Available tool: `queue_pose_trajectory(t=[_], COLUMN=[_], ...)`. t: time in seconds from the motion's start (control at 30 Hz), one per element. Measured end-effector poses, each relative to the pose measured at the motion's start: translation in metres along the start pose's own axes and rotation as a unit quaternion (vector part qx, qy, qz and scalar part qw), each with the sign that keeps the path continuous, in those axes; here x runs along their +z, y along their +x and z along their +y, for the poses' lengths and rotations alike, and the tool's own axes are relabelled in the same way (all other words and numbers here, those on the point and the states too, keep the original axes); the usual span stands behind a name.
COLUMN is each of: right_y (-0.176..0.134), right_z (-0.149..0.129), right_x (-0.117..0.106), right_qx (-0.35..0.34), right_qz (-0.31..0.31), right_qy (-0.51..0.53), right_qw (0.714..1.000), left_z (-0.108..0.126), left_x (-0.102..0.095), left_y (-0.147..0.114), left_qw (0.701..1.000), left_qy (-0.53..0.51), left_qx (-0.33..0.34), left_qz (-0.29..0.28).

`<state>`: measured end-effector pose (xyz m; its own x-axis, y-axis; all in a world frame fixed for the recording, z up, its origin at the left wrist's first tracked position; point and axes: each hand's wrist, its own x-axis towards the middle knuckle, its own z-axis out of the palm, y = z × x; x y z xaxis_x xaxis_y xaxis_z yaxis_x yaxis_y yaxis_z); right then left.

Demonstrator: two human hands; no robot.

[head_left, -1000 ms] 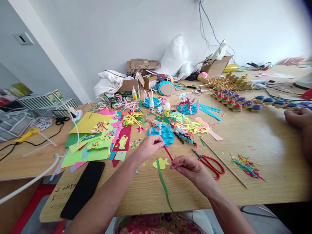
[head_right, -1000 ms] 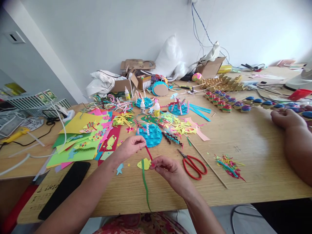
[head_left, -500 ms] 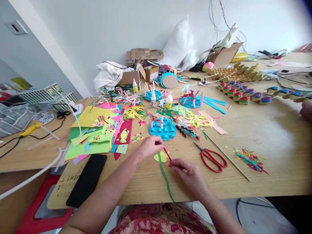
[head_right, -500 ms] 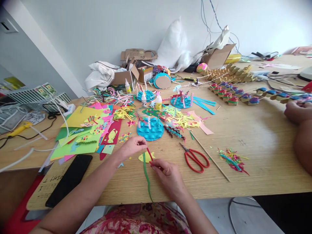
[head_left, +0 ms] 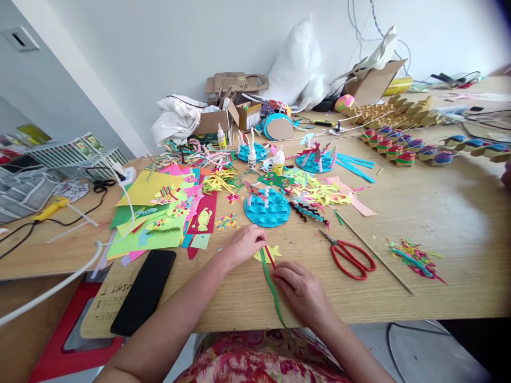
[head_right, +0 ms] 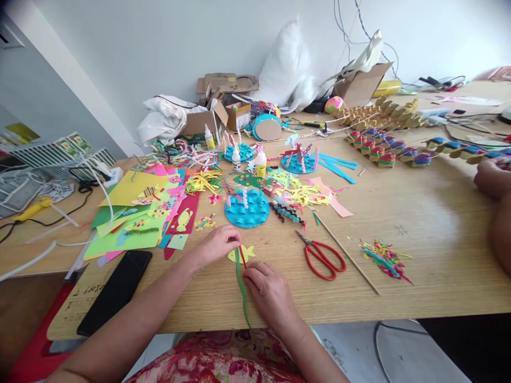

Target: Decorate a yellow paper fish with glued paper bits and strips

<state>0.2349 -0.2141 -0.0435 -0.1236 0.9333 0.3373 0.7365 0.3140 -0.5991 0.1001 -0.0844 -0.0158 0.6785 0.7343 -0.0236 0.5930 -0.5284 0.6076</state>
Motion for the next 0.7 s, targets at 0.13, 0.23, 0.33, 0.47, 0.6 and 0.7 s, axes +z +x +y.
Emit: queue_pose_trajectory(t=[0.13, 0.23, 0.33, 0.47, 0.6, 0.7], right_y=[0.0012, 0.0025, 0.0033, 0.0033, 0.0017, 0.0007], right_z=[-0.0037, -0.0056, -0.0066, -0.0062, -0.0038, -0.0025], right_x=[-0.0001, -0.0013, -0.002, -0.0012, 0.0012, 0.0027], right_qx=[-0.03, -0.063, -0.071, -0.073, -0.065, -0.057], right_qz=[0.037, 0.032, 0.029, 0.031, 0.005, -0.004], right_qy=[-0.011, -0.02, -0.029, -0.035, -0.023, -0.021], right_qw=[0.999, 0.997, 0.997, 0.996, 0.998, 0.998], left_z=[-0.0006, -0.001, -0.0024, -0.0039, -0.0037, -0.0035], left_x=[0.0005, 0.0012, 0.0021, 0.0025, 0.0017, 0.0012], left_y=[0.0007, 0.002, 0.0037, 0.0053, 0.0058, 0.006], left_qw=[1.0, 1.0, 0.999, 0.999, 0.998, 0.998], left_qy=[0.019, 0.03, 0.038, 0.048, 0.055, 0.058], left_qx=[0.002, 0.002, 0.005, 0.007, 0.011, 0.013], left_qz=[-0.005, -0.01, -0.015, -0.018, -0.025, -0.032])
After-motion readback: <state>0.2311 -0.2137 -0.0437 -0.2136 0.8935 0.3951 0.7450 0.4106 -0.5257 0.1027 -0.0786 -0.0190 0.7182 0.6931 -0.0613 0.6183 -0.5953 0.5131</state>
